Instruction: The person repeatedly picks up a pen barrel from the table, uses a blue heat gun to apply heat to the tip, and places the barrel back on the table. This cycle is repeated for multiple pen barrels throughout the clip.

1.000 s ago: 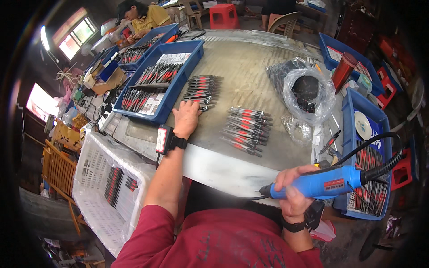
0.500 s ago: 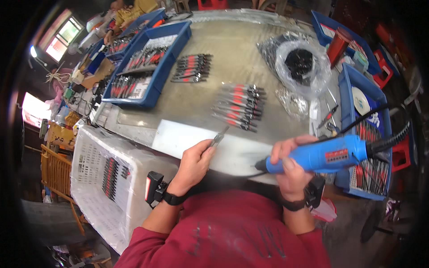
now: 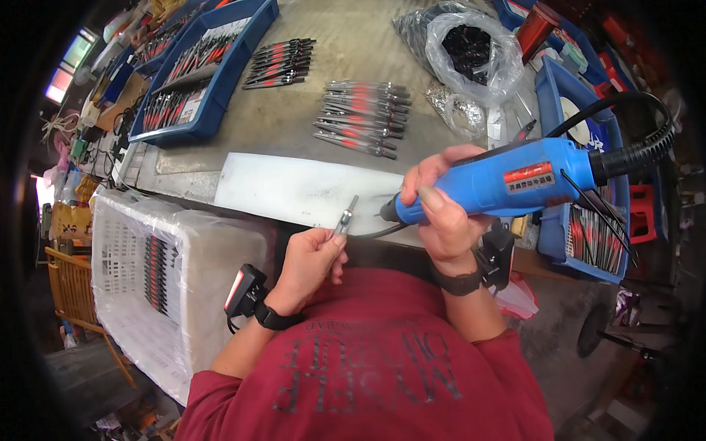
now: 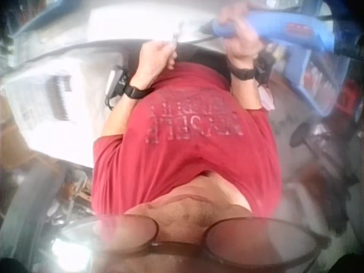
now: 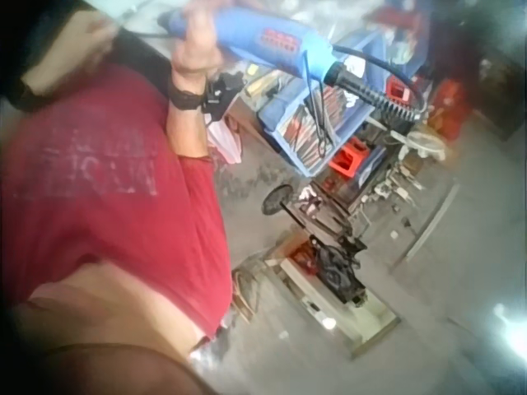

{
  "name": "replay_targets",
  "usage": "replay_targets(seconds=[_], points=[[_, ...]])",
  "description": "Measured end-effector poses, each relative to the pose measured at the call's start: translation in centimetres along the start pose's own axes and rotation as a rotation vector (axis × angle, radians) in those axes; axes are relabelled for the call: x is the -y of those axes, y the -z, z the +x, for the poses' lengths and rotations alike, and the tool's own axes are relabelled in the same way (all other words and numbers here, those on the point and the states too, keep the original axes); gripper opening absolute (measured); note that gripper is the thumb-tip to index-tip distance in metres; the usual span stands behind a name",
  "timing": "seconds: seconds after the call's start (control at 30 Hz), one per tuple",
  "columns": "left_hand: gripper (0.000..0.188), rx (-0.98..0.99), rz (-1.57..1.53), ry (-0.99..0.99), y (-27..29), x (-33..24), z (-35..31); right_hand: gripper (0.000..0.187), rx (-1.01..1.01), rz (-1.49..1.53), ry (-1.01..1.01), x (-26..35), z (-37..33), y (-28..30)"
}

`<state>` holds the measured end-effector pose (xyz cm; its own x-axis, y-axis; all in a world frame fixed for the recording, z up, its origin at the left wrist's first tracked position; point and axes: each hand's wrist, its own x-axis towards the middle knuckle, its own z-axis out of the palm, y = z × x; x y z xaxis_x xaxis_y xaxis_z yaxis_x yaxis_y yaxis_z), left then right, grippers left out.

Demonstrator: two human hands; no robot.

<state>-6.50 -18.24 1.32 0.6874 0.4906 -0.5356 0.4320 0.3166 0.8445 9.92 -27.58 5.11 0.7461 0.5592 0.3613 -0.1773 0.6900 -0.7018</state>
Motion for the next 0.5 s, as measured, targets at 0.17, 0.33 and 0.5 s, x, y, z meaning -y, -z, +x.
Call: replay_targets(seconds=[0.17,0.33,0.5], points=[[0.018,0.017,-0.178,0.047,0.1,0.2,0.4,0.05,0.033,-0.016,-0.008,-0.5,0.0,-0.8],[0.02,0.05,-0.238,0.077,-0.1,0.2,0.4,0.05,0.073,-0.016,-0.03,-1.0,0.2,-1.5],[0.021,0.078,-0.266,0.065,-0.1,0.1,0.5,0.052,0.083,-0.02,-0.048,-1.4,0.3,-2.2]])
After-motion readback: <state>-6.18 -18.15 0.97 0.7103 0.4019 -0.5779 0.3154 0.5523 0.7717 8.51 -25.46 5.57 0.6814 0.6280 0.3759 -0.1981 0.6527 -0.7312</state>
